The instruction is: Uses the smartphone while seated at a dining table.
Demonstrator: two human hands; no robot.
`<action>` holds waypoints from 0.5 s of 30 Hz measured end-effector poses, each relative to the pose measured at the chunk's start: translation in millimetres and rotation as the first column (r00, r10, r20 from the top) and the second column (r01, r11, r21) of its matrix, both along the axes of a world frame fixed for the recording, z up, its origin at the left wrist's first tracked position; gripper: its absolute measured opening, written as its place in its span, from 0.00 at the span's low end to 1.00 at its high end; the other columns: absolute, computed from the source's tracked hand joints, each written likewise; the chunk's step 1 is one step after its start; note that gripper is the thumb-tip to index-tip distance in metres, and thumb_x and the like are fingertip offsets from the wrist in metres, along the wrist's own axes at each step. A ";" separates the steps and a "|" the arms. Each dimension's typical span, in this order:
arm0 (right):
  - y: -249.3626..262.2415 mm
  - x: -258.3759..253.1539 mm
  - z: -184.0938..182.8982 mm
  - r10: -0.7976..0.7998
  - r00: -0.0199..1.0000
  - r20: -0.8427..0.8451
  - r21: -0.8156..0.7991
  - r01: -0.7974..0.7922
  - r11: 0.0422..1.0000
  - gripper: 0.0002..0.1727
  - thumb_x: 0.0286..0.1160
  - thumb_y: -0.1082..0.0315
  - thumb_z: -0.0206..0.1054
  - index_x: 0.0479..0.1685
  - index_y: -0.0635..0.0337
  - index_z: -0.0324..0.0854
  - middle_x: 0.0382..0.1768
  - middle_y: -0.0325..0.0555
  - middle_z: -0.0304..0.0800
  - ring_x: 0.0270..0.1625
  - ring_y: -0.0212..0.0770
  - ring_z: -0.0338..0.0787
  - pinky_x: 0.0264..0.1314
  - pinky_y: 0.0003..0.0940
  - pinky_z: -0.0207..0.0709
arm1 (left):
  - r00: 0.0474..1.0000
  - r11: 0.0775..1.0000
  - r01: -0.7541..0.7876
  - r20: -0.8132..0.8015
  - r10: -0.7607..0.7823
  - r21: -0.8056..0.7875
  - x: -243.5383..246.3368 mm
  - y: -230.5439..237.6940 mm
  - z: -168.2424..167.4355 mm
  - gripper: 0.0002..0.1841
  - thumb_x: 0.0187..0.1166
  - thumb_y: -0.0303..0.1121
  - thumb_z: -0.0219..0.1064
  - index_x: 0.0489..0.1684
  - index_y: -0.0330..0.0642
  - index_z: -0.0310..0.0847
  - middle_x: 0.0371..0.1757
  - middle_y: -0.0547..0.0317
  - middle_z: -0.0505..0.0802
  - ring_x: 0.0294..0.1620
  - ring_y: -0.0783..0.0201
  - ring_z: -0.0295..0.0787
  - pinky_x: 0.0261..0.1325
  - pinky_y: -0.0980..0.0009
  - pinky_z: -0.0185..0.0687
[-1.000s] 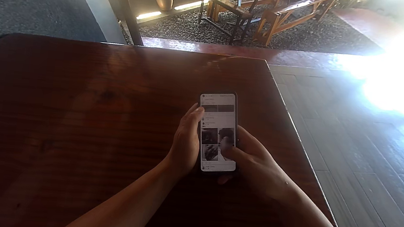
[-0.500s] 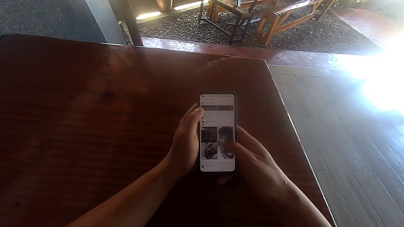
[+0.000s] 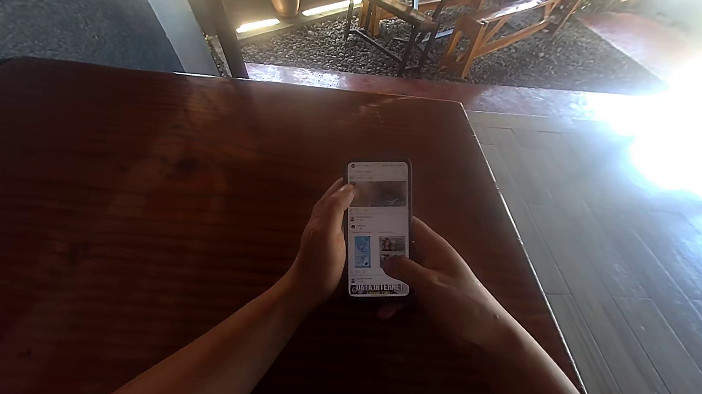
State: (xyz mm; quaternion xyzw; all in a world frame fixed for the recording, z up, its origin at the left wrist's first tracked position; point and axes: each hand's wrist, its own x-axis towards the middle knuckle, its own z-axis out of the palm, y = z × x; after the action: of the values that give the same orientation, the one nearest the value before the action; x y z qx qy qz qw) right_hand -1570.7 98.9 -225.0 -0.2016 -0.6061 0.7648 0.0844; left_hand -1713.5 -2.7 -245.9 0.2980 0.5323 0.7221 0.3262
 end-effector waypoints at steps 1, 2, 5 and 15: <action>0.4 0.4 -0.5 0.005 1.000 -0.006 0.002 -0.005 1.000 0.22 0.79 0.78 0.60 0.70 0.53 0.74 0.52 0.58 0.91 0.41 0.48 0.96 0.32 0.35 0.92 | 1.000 1.000 -0.004 -0.003 0.004 0.007 0.7 0.7 1.3 0.27 0.94 0.49 0.36 0.78 0.52 0.74 0.67 0.59 0.88 0.66 0.65 0.86 0.68 0.62 0.83; 0.5 0.7 -1.0 0.011 1.000 -0.010 0.006 -0.011 1.000 0.23 0.76 0.80 0.61 0.70 0.53 0.74 0.51 0.57 0.91 0.41 0.48 0.96 0.32 0.35 0.92 | 1.000 1.000 -0.001 0.001 0.001 0.015 1.0 0.9 1.9 0.26 0.94 0.48 0.35 0.77 0.52 0.75 0.65 0.60 0.89 0.65 0.65 0.87 0.67 0.63 0.84; 0.6 1.0 -1.2 0.020 1.000 -0.009 0.017 -0.020 1.000 0.26 0.71 0.83 0.63 0.69 0.53 0.74 0.50 0.56 0.92 0.41 0.48 0.96 0.32 0.35 0.92 | 1.000 1.000 0.010 0.005 -0.010 0.023 0.5 0.4 2.0 0.27 0.94 0.48 0.35 0.76 0.51 0.75 0.65 0.60 0.89 0.65 0.66 0.87 0.68 0.63 0.83; -0.3 0.4 1.9 0.012 1.000 0.025 0.011 -0.012 1.000 0.24 0.77 0.76 0.63 0.73 0.52 0.72 0.52 0.56 0.91 0.43 0.49 0.96 0.33 0.37 0.93 | 1.000 0.999 -0.004 0.020 0.004 0.037 0.8 1.4 0.6 0.25 0.94 0.47 0.37 0.75 0.50 0.76 0.64 0.61 0.89 0.64 0.68 0.86 0.68 0.65 0.83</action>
State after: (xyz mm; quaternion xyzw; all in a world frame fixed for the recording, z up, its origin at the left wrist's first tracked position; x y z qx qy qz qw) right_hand -1570.3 98.6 -223.1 -0.2072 -0.6126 0.7592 0.0734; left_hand -1712.8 -1.4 -245.4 0.2958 0.5162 0.7354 0.3244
